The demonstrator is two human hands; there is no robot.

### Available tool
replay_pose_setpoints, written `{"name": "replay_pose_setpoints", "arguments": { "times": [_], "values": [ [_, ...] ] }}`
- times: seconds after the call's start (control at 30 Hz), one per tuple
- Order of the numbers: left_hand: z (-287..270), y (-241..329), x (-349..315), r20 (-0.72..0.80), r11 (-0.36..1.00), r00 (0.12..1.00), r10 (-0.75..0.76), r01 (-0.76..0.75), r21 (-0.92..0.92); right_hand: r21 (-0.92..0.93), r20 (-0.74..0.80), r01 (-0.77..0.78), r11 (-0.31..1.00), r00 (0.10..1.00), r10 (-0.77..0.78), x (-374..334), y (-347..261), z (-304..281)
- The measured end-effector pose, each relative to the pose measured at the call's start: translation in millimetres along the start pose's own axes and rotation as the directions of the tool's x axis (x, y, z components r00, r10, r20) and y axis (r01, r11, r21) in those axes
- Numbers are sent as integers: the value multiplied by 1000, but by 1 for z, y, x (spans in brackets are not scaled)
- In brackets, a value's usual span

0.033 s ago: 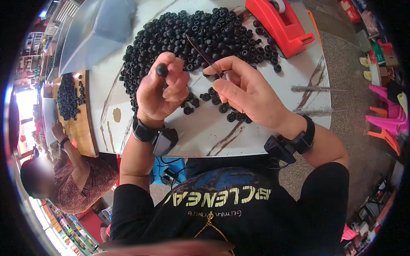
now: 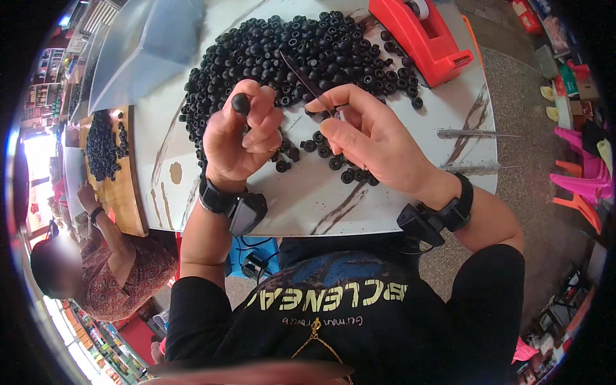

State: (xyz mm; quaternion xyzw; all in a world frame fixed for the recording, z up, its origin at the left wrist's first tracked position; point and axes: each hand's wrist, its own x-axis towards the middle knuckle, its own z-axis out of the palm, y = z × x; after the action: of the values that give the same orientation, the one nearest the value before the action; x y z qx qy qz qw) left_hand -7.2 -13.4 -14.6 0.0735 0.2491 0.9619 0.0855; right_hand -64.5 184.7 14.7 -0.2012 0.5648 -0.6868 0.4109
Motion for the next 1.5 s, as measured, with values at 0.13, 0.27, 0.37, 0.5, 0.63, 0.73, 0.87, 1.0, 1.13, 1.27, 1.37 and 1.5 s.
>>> {"name": "replay_pose_setpoints", "arguments": {
  "times": [0.13, 0.27, 0.37, 0.5, 0.63, 0.73, 0.87, 1.0, 1.13, 1.27, 1.37, 1.5],
  "values": [
    [5, 5, 1, -90, 998, 996, -25, 19, -63, 7, 4, 20, 1000, 1000, -20, 2, 3, -2],
    [-2, 6, 4, -56, 999, 998, -4, 2, -34, 8, -1, 34, 999, 999, -34, 2, 5, -2],
    [-1, 7, 1, -125, 924, 992, 14, 35, 380, 12, -8, 31, 999, 999, -31, 1, 5, -2],
    [22, 8, 0, -185, 223, 978, -98, 202, 954, 23, -18, 36, 999, 999, -35, 2, 6, -3],
    [24, 6, -2, -25, -267, 999, -25, 17, 964, 10, -17, 32, 999, 999, -32, 3, 6, -3],
    [15, 1, -4, 26, -311, 1000, -6, -26, 950, 9, -15, 44, 999, 999, -44, 4, 7, -3],
    [8, -5, -5, 103, -379, 995, 17, -89, 921, 20, -7, 49, 999, 999, -48, 4, 8, -4],
    [26, 5, -1, -91, -179, 994, -52, 81, 981, 19, 2, 30, 999, 1000, -30, 3, 6, -3],
    [24, 3, -4, -164, 470, 979, -121, 202, 859, -40, -32, 46, 998, 998, -47, 1, 4, 3],
    [26, -3, -2, -135, 625, 979, -155, 202, 754, -73, 46, 158, 985, 987, -155, 1, 13, -1],
    [26, -2, -1, -133, 622, 975, -180, 218, 752, -89, 60, 145, 985, 988, -140, 2, 13, -3],
    [21, -7, -1, -136, 712, 982, -131, 189, 676, -56, 25, 137, 989, 990, -135, 2, 10, 1]
  ]
}}
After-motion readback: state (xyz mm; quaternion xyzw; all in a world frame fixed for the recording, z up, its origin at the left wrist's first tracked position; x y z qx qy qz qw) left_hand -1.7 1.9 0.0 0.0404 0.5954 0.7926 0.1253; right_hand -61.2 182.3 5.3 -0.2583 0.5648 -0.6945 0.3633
